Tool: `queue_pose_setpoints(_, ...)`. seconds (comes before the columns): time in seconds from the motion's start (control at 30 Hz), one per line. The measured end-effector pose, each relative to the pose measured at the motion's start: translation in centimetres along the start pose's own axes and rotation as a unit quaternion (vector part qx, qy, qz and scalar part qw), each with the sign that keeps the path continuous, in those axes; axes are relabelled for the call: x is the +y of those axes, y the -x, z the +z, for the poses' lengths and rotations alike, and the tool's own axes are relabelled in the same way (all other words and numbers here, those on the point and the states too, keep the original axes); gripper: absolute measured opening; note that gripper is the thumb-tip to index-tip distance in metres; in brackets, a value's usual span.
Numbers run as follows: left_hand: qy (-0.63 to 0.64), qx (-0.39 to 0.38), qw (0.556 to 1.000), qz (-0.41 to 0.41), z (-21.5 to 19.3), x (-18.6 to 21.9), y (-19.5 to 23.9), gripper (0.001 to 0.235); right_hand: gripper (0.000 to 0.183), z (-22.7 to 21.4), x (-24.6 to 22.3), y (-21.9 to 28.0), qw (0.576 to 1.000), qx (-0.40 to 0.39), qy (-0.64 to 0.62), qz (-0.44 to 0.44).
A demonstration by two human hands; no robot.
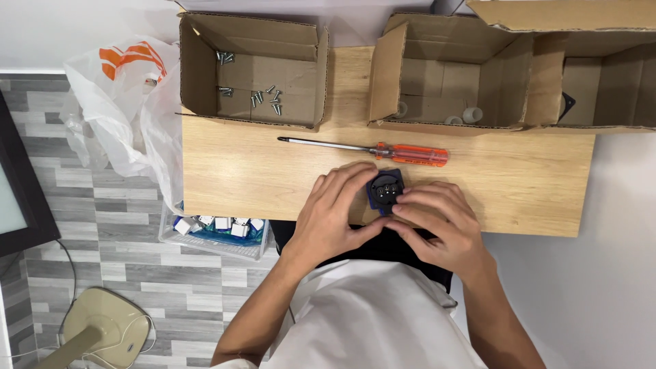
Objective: Assembling a blue electrical component into a white plastic housing using a screwdriver at a workbench.
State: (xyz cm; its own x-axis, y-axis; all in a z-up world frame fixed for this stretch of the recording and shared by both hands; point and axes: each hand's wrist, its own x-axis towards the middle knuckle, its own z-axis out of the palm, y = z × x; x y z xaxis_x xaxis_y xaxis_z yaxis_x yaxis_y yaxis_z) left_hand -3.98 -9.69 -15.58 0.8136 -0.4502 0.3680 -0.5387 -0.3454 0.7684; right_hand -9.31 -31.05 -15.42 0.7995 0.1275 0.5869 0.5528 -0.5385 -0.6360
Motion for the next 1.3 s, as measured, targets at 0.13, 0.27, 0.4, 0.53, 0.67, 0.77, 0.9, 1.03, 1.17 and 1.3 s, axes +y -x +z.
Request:
queue_pose_setpoints(0.13,0.034,0.020,0.999,0.024,-0.3,0.6,0.0,0.068,0.027,-0.9,0.8,-0.1,1.000,-0.023,-0.014,0.006)
queue_pose_setpoints(0.27,0.044,0.022,0.997,0.052,-0.1,1.0,0.4,0.043,0.027,-1.3,1.1,-0.8,0.998,-0.058,-0.015,-0.006)
queue_pose_setpoints(0.4,0.027,0.027,0.997,0.074,0.8,0.6,0.7,0.025,0.019,-1.2,1.2,-0.9,0.998,-0.059,-0.019,-0.004)
queue_pose_setpoints(0.53,0.022,0.026,0.996,0.077,0.9,0.3,0.6,0.019,0.016,-1.1,1.5,-0.6,0.998,-0.049,-0.028,-0.004)
queue_pose_setpoints(0.67,0.021,0.022,0.997,0.077,0.5,0.5,0.2,0.011,0.012,-0.9,1.6,-0.4,0.999,-0.038,-0.023,0.003)
queue_pose_setpoints(0.77,0.018,0.025,0.997,0.077,0.6,0.3,0.3,0.008,0.007,-0.9,1.8,-0.3,0.999,-0.037,-0.010,0.000)
queue_pose_setpoints(0.9,0.033,0.026,0.996,0.076,0.5,0.0,0.2,0.005,0.006,-0.8,1.8,-0.4,0.999,-0.037,0.005,-0.008)
queue_pose_setpoints(1.03,0.037,0.022,0.995,0.086,0.5,-0.1,0.3,0.008,0.007,-0.8,1.9,-0.2,0.999,-0.042,0.005,-0.010)
queue_pose_setpoints(1.17,0.037,0.019,0.995,0.095,0.6,-0.3,0.4,0.009,0.017,-0.9,1.9,-0.3,0.998,-0.053,0.009,-0.024)
queue_pose_setpoints(1.3,0.028,0.008,0.995,0.095,0.7,-0.6,0.6,0.012,0.022,-1.0,1.9,-0.3,0.996,-0.073,0.029,-0.029)
